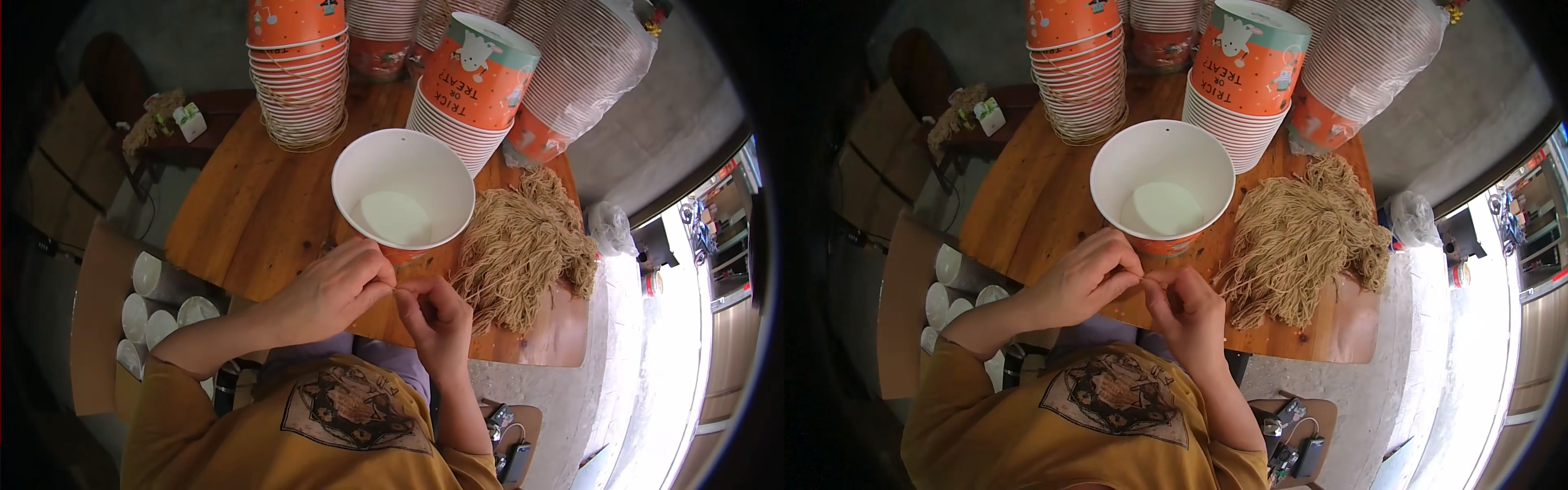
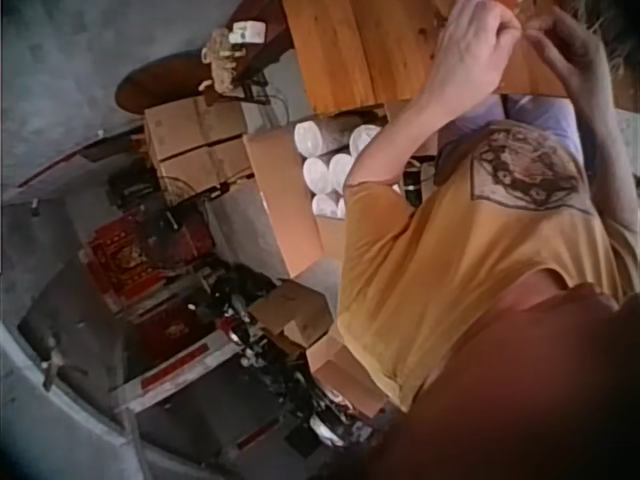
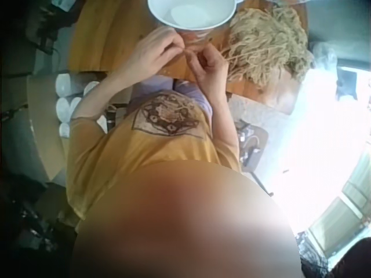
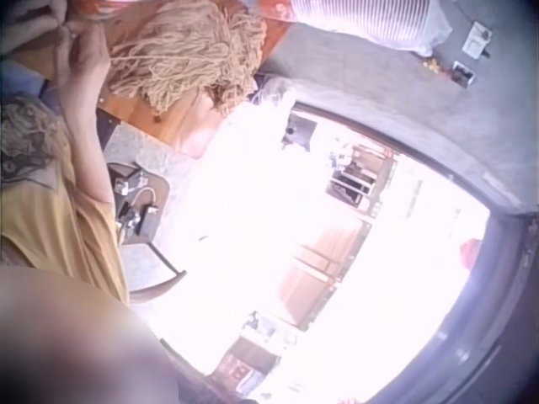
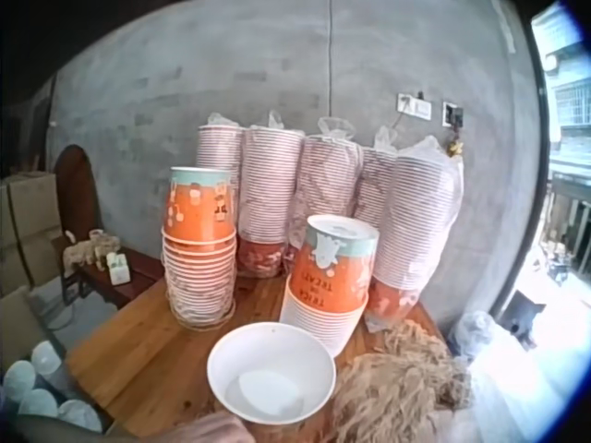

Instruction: Assembling decorative Halloween paper cups by inserting white bowl liners and securing them with thin elastic bands.

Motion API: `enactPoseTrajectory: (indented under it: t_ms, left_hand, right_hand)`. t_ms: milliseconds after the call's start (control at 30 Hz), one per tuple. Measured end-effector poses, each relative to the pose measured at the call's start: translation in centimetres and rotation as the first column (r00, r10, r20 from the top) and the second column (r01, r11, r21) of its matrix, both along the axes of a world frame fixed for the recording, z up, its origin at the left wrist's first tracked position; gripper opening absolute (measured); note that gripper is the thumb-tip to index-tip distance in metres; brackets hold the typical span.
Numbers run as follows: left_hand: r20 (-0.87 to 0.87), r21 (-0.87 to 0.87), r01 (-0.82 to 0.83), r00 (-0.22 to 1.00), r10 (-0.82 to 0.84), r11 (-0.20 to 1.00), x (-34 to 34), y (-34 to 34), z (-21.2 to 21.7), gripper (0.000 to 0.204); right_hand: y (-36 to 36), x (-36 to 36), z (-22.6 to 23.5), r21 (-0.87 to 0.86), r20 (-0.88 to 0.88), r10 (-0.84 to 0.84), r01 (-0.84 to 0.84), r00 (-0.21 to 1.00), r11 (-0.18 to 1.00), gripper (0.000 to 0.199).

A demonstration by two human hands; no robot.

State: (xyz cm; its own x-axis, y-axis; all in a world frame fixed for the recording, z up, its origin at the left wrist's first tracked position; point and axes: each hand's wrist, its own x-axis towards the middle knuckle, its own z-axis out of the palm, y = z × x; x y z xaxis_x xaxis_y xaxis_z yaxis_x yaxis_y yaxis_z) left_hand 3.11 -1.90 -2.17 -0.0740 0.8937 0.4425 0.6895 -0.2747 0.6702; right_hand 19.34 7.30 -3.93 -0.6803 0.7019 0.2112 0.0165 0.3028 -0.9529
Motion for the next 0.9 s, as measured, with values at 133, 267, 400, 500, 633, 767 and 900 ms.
enactPoseTrajectory:
  t_ms: [133,267,400,500,633,767,900]
  left_hand:
    - [-0.010,-0.001,0.009,1.000,-0.009,1.000,0.0,0.1,0.4,0.013]
    - [-0.151,0.138,-0.050,0.986,0.071,0.989,-0.4,0.4,0.7,0.020]
    - [-0.425,0.321,-0.173,0.852,0.305,0.931,-1.3,1.7,1.8,0.027]
    - [-0.399,0.225,-0.122,0.894,0.206,0.967,-2.5,2.1,0.9,0.022]
    - [-0.349,0.144,-0.082,0.928,0.128,0.986,-2.0,2.3,1.2,0.016]
    - [-0.335,0.143,-0.063,0.936,0.108,0.988,-1.5,2.7,1.2,0.017]
    - [-0.312,0.106,-0.078,0.944,0.107,0.991,-1.2,2.8,1.2,0.020]
  right_hand:
    - [-0.2,-0.3,-0.6,-0.279,-0.120,0.005,-0.039,0.993,0.960,0.006]
    - [0.1,-1.2,-1.7,-0.074,-0.227,-0.078,0.063,0.971,0.995,0.007]
    - [0.6,-1.8,-2.7,0.080,-0.192,-0.222,0.241,0.956,0.967,0.012]
    - [0.6,-2.2,-3.1,0.133,-0.167,-0.298,0.321,0.940,0.938,0.015]
    - [1.1,-2.9,-4.1,0.107,-0.263,-0.343,0.380,0.902,0.919,0.015]
    - [1.3,-3.2,-4.0,0.096,-0.264,-0.359,0.395,0.895,0.914,0.015]
    - [1.4,-3.3,-4.0,0.056,-0.273,-0.358,0.387,0.893,0.921,0.015]
